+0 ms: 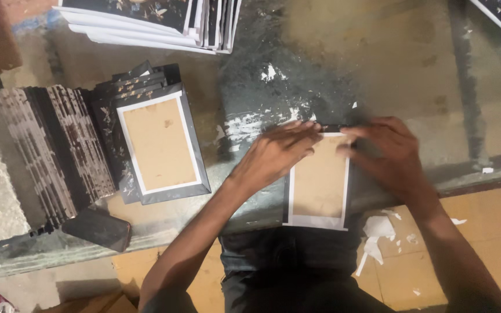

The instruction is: The person sits on the floor and repeatedly picks up a printed card and a backing sheet, aligns them, and presses them together to form a finished unit. The person places the completed units into a growing stack on the table.

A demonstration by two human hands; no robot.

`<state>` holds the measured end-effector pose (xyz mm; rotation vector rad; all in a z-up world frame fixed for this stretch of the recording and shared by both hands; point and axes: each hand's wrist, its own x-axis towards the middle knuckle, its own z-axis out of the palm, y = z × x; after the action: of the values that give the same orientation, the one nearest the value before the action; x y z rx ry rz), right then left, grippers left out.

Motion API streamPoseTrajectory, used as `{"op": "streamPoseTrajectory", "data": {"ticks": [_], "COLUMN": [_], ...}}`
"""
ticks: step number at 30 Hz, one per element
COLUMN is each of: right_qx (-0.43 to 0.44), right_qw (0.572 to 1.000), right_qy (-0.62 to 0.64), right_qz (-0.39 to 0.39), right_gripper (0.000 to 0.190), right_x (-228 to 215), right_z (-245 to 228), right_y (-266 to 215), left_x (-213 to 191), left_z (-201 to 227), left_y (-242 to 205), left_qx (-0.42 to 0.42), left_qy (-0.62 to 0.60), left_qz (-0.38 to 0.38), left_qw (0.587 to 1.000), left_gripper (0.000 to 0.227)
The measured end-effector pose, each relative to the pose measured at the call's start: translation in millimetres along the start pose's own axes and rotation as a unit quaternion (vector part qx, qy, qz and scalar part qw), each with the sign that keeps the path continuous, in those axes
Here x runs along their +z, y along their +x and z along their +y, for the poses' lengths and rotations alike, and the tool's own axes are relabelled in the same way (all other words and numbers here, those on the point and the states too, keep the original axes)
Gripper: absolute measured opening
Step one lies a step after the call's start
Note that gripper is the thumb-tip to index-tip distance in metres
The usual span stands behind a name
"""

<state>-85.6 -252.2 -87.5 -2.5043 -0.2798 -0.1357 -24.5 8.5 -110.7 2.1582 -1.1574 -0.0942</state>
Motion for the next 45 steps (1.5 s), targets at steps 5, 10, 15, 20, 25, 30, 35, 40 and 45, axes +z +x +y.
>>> {"op": "streamPoseTrajectory", "data": {"ticks": [5,10,15,20,25,30,35,40,45], "right_qx": [-0.086,-0.098,-0.038,0.123,0.034,0.05,0.106,0.051,0.052], "right_qw": [0.985,0.989,0.996,0.983,0.994,0.986,0.98,0.998,0.995], "right_qy": [0.006,-0.029,0.022,0.126,0.029,-0.044,-0.099,0.017,0.052], "right_qz": [-0.148,-0.11,-0.081,-0.044,0.1,0.152,0.138,0.013,0.066], "right_gripper": [0.076,0.055,0.041,0.048,0.116,0.154,0.151,0.151,0.145], "right_x": [3,5,3,6,24,34,33,23,10], "right_z": [-15,-25,-40,-45,-24,-10,-24,-47,-50], "right_y": [10,-2,-19,-32,-45,-55,-60,-75,-72], "left_x": [-12,-43,-6,16,26,74,56,24,-26], "left_z": [13,17,6,4,5,23,36,45,37], "left_y": [7,59,107,90,121,147,130,92,65], "left_qx": [-0.04,-0.205,-0.112,0.046,-0.009,0.125,0.05,-0.147,-0.089], "left_qy": [-0.043,-0.366,0.074,0.152,0.097,0.214,-0.098,0.056,-0.024], "left_qz": [0.005,0.102,0.307,0.016,0.137,0.039,0.036,-0.017,-0.053], "left_qw": [0.998,0.902,0.942,0.987,0.986,0.968,0.993,0.987,0.994], "left_gripper": [0.026,0.029,0.027,0.042,0.044,0.055,0.045,0.044,0.045]}}
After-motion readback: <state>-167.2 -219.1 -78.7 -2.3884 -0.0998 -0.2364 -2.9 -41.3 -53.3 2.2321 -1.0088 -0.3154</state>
